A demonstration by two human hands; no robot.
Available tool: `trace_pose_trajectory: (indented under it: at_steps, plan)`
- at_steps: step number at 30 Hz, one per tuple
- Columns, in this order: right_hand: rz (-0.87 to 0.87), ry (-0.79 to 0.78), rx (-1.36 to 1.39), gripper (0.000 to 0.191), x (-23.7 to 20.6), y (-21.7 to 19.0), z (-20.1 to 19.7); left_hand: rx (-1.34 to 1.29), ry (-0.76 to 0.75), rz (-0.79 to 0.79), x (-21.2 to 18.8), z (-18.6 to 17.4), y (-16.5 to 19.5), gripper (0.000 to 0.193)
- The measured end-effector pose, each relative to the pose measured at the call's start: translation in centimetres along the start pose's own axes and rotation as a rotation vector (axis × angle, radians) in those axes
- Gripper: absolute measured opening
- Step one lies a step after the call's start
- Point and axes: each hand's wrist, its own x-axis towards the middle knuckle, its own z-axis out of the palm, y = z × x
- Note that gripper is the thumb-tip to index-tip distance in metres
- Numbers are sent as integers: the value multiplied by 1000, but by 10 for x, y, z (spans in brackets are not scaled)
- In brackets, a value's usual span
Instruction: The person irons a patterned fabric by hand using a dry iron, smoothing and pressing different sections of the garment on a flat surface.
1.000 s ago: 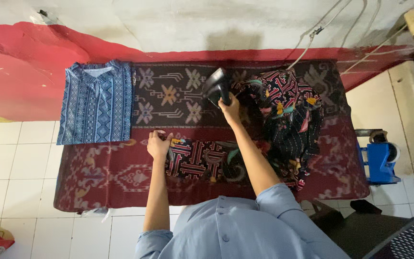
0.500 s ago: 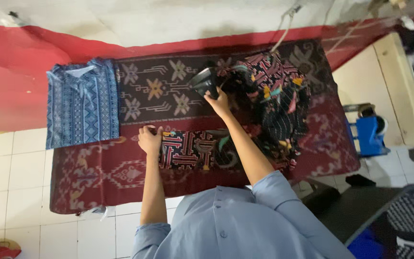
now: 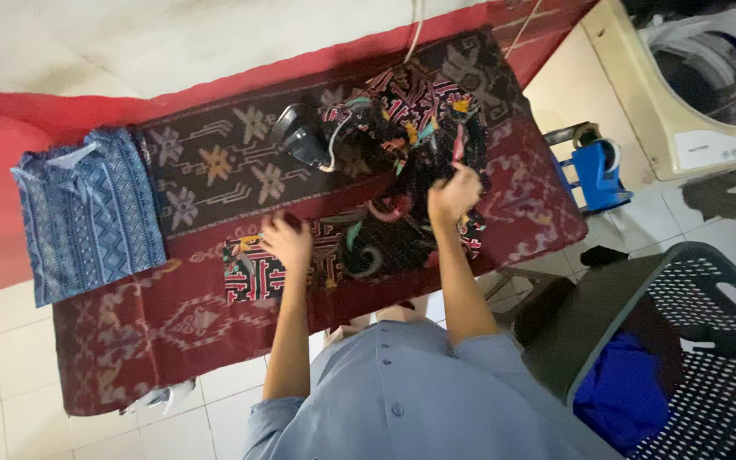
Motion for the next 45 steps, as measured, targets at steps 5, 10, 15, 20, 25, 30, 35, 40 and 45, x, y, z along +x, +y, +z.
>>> trace_pose_trajectory:
  at_steps: [5, 10, 15, 20, 25, 30, 35, 40, 45]
  plan:
    - [597, -173, 166, 75, 15, 57, -19, -231, -154, 298, -38, 9, 64, 44]
    - [795, -649, 655, 46, 35, 74, -30, -497, -607, 522, -50, 4, 122, 56]
    - [1211, -814, 1284, 17, 48, 66, -38, -595, -750, 686, -91, -1, 180, 120]
    - [933, -771, 1739, 17, 47, 46, -43, -572, -328, 836, -154, 0, 211, 156]
    - [691, -605, 1849, 77, 37, 30, -54, -784, 64, 502, -173, 2, 204, 77]
    - [87, -520, 1666, 96, 32, 26, -68, -805, 138, 445, -147, -13, 175, 39]
    - [-415, -407, 752, 94, 19, 22, -74, -874, 91, 460, -136, -45, 163, 36]
    - [-474, -457, 591, 89, -11, 17, -74, -1070, 205, 526, -125, -94, 151, 49]
    - [-201, -23, 630, 49, -38, 7, -73, -1132, 267, 375, -123, -145, 119, 43]
